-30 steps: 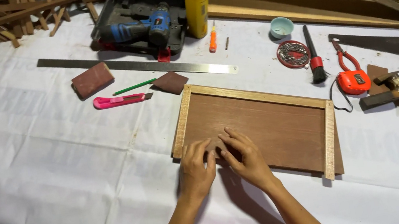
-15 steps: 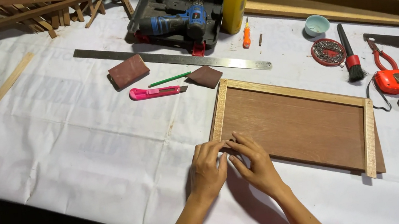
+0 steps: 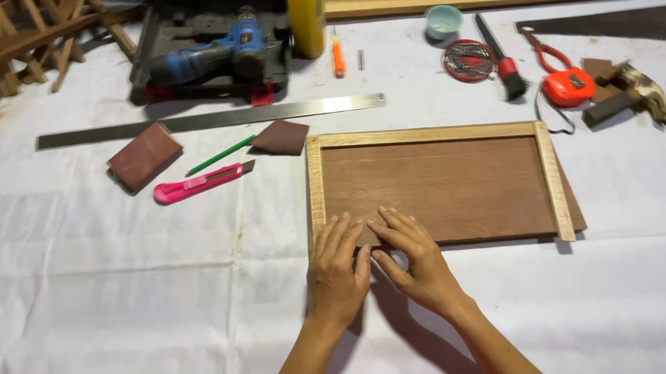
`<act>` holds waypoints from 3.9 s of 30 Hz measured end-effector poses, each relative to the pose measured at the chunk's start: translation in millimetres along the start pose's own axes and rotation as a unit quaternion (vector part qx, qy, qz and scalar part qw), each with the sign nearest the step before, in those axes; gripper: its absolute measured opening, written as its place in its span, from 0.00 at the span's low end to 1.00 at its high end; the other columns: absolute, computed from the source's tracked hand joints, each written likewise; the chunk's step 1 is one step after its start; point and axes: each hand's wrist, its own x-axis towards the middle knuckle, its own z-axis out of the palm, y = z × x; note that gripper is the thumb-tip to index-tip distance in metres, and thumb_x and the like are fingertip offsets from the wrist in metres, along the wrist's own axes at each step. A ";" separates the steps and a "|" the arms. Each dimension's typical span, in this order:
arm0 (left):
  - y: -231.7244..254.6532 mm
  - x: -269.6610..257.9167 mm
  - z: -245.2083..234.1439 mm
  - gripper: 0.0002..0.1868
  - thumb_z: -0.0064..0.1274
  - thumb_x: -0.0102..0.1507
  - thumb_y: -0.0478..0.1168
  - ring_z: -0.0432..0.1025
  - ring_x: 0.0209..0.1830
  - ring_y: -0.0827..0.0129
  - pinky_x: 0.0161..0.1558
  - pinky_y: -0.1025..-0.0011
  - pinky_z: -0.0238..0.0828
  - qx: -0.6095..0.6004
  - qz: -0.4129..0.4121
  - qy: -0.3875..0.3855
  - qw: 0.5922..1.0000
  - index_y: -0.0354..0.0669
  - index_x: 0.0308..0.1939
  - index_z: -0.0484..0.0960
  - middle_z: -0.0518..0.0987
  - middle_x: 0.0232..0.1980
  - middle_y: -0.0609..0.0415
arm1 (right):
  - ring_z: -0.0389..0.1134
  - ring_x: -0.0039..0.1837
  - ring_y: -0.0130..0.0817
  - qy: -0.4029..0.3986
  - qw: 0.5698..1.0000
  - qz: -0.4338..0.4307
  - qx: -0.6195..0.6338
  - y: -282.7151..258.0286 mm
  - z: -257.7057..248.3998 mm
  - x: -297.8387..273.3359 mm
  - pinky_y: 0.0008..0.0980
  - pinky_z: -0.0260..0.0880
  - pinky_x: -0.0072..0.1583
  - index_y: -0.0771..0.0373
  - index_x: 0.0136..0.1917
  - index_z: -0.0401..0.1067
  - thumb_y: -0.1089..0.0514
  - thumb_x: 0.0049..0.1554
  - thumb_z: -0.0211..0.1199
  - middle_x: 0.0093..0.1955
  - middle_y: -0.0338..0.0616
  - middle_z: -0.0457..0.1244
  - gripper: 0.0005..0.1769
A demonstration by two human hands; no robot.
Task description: The recorder uses sandpaper to sand a long wood strip on a workbench, after using a hammer to assemble a wood frame.
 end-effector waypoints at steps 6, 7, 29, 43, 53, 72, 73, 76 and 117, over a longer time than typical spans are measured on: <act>42.4 29.7 41.3 0.20 0.58 0.61 0.34 0.66 0.70 0.43 0.67 0.53 0.64 -0.063 0.085 -0.048 0.993 0.34 0.58 0.79 0.75 0.66 0.37 | 0.55 0.80 0.52 0.071 0.996 0.052 -0.015 27.4 -51.7 -24.0 0.50 0.49 0.78 0.57 0.71 0.70 0.57 0.57 0.66 0.77 0.54 0.58 0.28; 52.1 33.6 50.4 0.20 0.58 0.61 0.34 0.66 0.70 0.43 0.67 0.53 0.64 -0.070 0.095 -0.060 0.991 0.34 0.58 0.79 0.75 0.66 0.37 | 0.55 0.80 0.52 0.082 0.994 0.064 -0.020 33.0 -61.2 -29.5 0.50 0.49 0.78 0.57 0.71 0.70 0.57 0.57 0.66 0.77 0.54 0.58 0.28; 270.4 56.7 246.8 0.23 0.62 0.58 0.32 0.71 0.63 0.46 0.60 0.57 0.71 -0.183 0.177 -0.141 0.957 0.37 0.58 0.79 0.77 0.61 0.41 | 0.54 0.80 0.47 0.159 0.964 0.190 -0.097 164.7 -277.1 -151.1 0.48 0.48 0.78 0.54 0.71 0.71 0.58 0.58 0.63 0.77 0.50 0.59 0.27; 313.9 67.2 279.9 0.21 0.62 0.58 0.32 0.73 0.60 0.46 0.56 0.57 0.74 -0.227 0.249 -0.176 0.925 0.36 0.56 0.80 0.78 0.60 0.40 | 0.55 0.80 0.48 0.247 0.932 0.242 -0.111 170.3 -308.1 -181.1 0.47 0.49 0.78 0.57 0.71 0.70 0.60 0.57 0.63 0.76 0.51 0.59 0.27; 391.0 99.3 342.1 0.20 0.61 0.59 0.31 0.75 0.57 0.48 0.54 0.58 0.74 -0.258 0.284 -0.150 0.911 0.37 0.55 0.81 0.80 0.57 0.42 | 0.56 0.79 0.50 0.291 0.918 0.227 -0.145 212.4 -393.0 -187.9 0.45 0.54 0.76 0.60 0.69 0.72 0.63 0.56 0.63 0.76 0.53 0.59 0.27; 595.6 198.8 505.6 0.15 0.57 0.63 0.34 0.76 0.50 0.49 0.50 0.59 0.75 -0.346 0.337 -0.173 0.859 0.40 0.54 0.81 0.82 0.50 0.46 | 0.65 0.72 0.48 0.363 0.889 0.191 -0.205 340.1 -627.8 -206.8 0.40 0.64 0.71 0.65 0.66 0.74 0.63 0.57 0.66 0.70 0.53 0.65 0.23; 602.6 205.2 516.6 0.15 0.57 0.63 0.34 0.76 0.50 0.49 0.50 0.59 0.75 -0.345 0.337 -0.171 0.859 0.40 0.54 0.81 0.82 0.50 0.46 | 0.65 0.72 0.48 0.363 0.889 0.189 -0.204 352.8 -635.6 -209.5 0.40 0.64 0.71 0.65 0.66 0.74 0.63 0.57 0.66 0.70 0.53 0.65 0.23; 619.9 221.5 552.2 0.16 0.56 0.62 0.35 0.76 0.47 0.47 0.48 0.57 0.75 -0.324 0.336 -0.235 0.852 0.41 0.54 0.83 0.81 0.46 0.45 | 0.65 0.72 0.49 0.363 0.882 0.208 -0.216 390.4 -654.4 -217.0 0.41 0.64 0.70 0.66 0.65 0.74 0.62 0.57 0.67 0.69 0.55 0.65 0.23; 646.6 243.5 772.0 0.12 0.49 0.71 0.36 0.71 0.53 0.58 0.56 0.64 0.74 -0.018 0.385 -0.413 0.825 0.34 0.56 0.77 0.76 0.55 0.42 | 0.69 0.60 0.50 0.368 0.828 0.349 -0.238 608.3 -669.5 -273.5 0.46 0.67 0.61 0.65 0.62 0.75 0.67 0.63 0.54 0.57 0.53 0.70 0.16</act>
